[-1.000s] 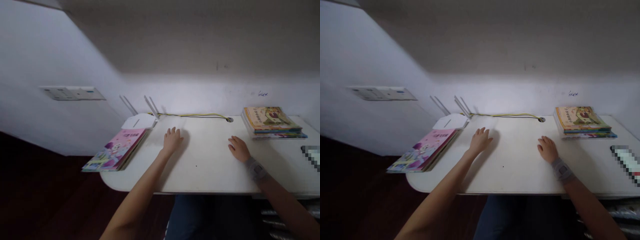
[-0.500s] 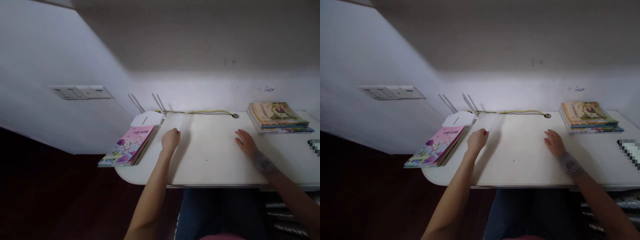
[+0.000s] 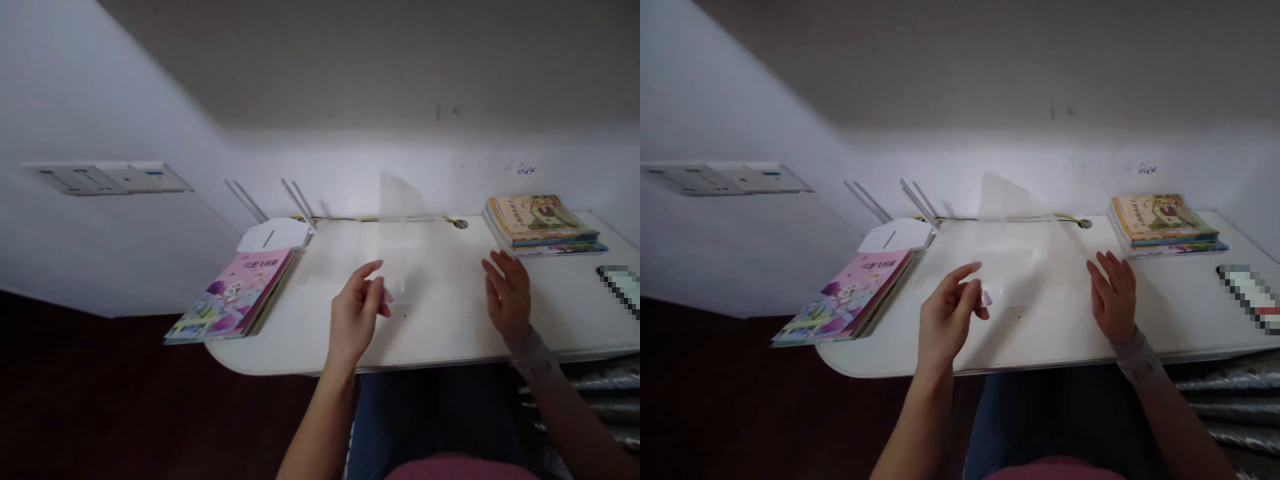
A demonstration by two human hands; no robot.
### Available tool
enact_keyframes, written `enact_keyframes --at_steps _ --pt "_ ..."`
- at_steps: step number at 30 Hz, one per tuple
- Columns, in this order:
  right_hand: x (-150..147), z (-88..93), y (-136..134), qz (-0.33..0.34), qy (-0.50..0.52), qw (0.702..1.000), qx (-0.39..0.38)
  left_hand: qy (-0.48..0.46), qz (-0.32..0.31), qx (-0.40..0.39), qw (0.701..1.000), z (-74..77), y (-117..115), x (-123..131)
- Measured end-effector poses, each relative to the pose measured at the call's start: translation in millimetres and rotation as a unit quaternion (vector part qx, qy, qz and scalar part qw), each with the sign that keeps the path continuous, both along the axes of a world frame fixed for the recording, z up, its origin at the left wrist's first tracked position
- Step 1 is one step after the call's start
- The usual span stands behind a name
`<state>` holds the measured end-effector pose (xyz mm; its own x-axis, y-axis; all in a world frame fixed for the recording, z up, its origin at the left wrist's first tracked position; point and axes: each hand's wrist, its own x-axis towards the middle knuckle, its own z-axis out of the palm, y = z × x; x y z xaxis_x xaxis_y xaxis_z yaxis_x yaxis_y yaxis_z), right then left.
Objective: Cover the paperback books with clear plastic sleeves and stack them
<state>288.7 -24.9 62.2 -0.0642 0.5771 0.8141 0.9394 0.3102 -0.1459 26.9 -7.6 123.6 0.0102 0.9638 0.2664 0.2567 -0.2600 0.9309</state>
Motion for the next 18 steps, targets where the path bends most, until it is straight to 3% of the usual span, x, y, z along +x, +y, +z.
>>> enact_keyframes --at_steps 4,6,9,11,14,18 --pt "20 -12.3 -25 0.021 -0.151 0.978 -0.141 0.169 0.078 -0.065 0.980 -50.5 4 -31" --pt "18 -29.8 -30 0.026 -0.185 0.959 -0.214 0.294 0.098 -0.108 0.945 -73.1 3 -38" --pt "16 -55.3 -30 0.033 -0.204 0.929 -0.308 0.442 0.126 -0.131 0.878 -95.1 0 -38" --pt "19 -65.7 -28 0.055 -0.213 0.912 -0.346 0.485 0.123 -0.105 0.860 -104.0 -2 -37" --pt "26 -70.3 -26 0.079 -0.215 0.904 -0.360 0.494 0.113 -0.064 0.860 -111.1 -1 -38" --pt "28 -68.4 -20 0.060 -0.187 0.924 -0.327 0.480 0.124 0.014 0.868 -100.6 16 -61"
